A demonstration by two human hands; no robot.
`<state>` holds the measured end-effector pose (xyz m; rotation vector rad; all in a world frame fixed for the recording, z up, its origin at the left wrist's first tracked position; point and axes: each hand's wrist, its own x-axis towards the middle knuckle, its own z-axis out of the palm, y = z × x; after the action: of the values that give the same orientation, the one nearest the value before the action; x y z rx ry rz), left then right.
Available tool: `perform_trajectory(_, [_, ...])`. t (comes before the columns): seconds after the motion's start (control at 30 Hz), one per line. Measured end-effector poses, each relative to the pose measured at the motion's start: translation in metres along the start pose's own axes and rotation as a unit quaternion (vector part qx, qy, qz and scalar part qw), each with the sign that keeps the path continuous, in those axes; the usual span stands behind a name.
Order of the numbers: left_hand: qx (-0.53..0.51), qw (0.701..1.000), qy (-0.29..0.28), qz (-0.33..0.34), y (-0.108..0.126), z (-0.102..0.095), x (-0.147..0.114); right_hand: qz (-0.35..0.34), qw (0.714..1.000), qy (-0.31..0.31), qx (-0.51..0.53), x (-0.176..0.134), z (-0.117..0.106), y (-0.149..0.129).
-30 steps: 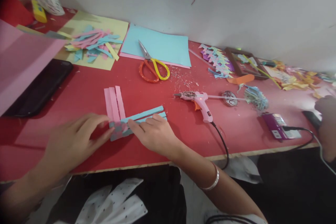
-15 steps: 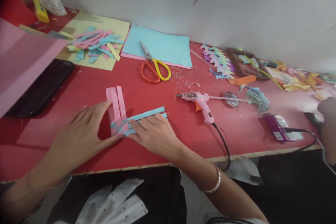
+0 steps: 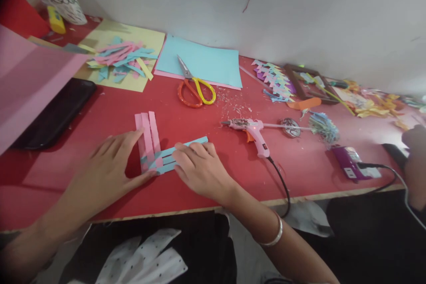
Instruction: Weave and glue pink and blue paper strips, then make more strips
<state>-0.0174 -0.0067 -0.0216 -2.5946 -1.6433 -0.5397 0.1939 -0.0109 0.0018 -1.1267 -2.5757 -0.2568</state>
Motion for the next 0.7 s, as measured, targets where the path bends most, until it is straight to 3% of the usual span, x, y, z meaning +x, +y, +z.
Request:
perform_trajectory(0.17, [0.002,1.000,-0.006,-0.006,0.001,-0.001,0.000,0.000,0.999,-0.023,0.026,-0.003,0.003,-0.002])
perform_trajectory(0.43, [0.006,1.000,-0.001,0.004,0.000,0.001,-0.001,0.028,0.999,0.002,0.024,-0.007,-0.003,0.003])
perform_trajectory(0.7, [-0.009,1.000,-0.009,-0.011,0.000,0.000,0.000,0.051,0.998,-0.033,0.023,-0.011,-0.003,0.005])
